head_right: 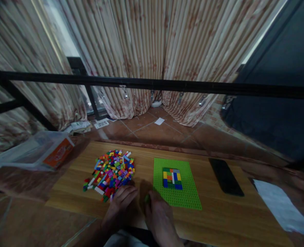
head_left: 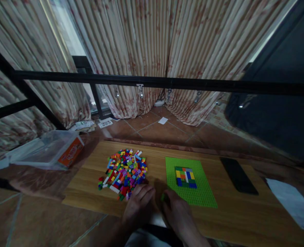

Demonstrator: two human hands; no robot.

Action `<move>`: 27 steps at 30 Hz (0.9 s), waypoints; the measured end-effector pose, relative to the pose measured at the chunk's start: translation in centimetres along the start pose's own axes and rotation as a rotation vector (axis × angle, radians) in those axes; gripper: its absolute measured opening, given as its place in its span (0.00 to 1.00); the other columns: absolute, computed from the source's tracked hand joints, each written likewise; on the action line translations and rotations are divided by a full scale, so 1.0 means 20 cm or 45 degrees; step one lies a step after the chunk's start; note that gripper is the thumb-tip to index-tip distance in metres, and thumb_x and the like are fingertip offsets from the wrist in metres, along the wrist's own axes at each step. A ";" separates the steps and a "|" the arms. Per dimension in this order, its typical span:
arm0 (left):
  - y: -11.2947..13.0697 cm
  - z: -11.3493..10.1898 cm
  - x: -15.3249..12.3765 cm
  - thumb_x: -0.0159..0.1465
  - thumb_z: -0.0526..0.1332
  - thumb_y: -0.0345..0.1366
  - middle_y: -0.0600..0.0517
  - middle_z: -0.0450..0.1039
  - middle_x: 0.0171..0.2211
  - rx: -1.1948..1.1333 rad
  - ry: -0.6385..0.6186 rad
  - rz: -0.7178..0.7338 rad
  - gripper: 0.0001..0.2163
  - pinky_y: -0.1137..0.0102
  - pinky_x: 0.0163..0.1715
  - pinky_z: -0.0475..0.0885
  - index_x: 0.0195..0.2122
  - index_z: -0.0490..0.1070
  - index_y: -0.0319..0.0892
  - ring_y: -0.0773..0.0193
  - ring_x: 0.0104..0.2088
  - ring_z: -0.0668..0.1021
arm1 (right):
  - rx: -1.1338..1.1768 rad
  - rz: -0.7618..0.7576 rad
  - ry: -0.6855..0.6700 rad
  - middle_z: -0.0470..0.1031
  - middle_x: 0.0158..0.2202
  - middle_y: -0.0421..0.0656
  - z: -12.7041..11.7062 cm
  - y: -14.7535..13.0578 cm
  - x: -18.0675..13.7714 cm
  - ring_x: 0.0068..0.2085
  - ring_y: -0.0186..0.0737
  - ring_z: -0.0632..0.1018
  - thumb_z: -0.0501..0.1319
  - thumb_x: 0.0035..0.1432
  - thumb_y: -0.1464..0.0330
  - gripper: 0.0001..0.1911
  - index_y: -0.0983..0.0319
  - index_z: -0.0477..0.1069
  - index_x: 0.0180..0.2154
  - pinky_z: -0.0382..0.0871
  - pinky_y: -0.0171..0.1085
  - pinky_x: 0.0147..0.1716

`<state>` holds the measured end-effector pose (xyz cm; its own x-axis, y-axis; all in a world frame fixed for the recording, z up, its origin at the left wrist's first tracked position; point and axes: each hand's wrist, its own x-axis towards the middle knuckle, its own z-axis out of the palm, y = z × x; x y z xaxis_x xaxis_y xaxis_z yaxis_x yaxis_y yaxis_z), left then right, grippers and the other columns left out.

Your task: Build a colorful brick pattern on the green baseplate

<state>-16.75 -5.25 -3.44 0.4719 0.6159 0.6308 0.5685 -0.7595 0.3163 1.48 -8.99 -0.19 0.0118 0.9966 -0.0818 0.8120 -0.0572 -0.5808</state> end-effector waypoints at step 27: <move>0.10 0.12 -0.19 0.59 0.57 0.29 0.44 0.76 0.40 0.028 -0.223 -0.096 0.11 0.63 0.44 0.73 0.43 0.70 0.40 0.57 0.42 0.77 | 0.167 -0.540 -0.097 0.77 0.44 0.45 0.15 -0.36 0.40 0.46 0.41 0.77 0.54 0.61 0.73 0.15 0.59 0.75 0.45 0.69 0.37 0.47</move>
<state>-15.86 -8.53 -6.81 0.5363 0.6995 0.4722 0.6203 -0.7061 0.3416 -6.00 -0.88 0.77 -0.3528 0.9268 0.1290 0.6549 0.3431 -0.6734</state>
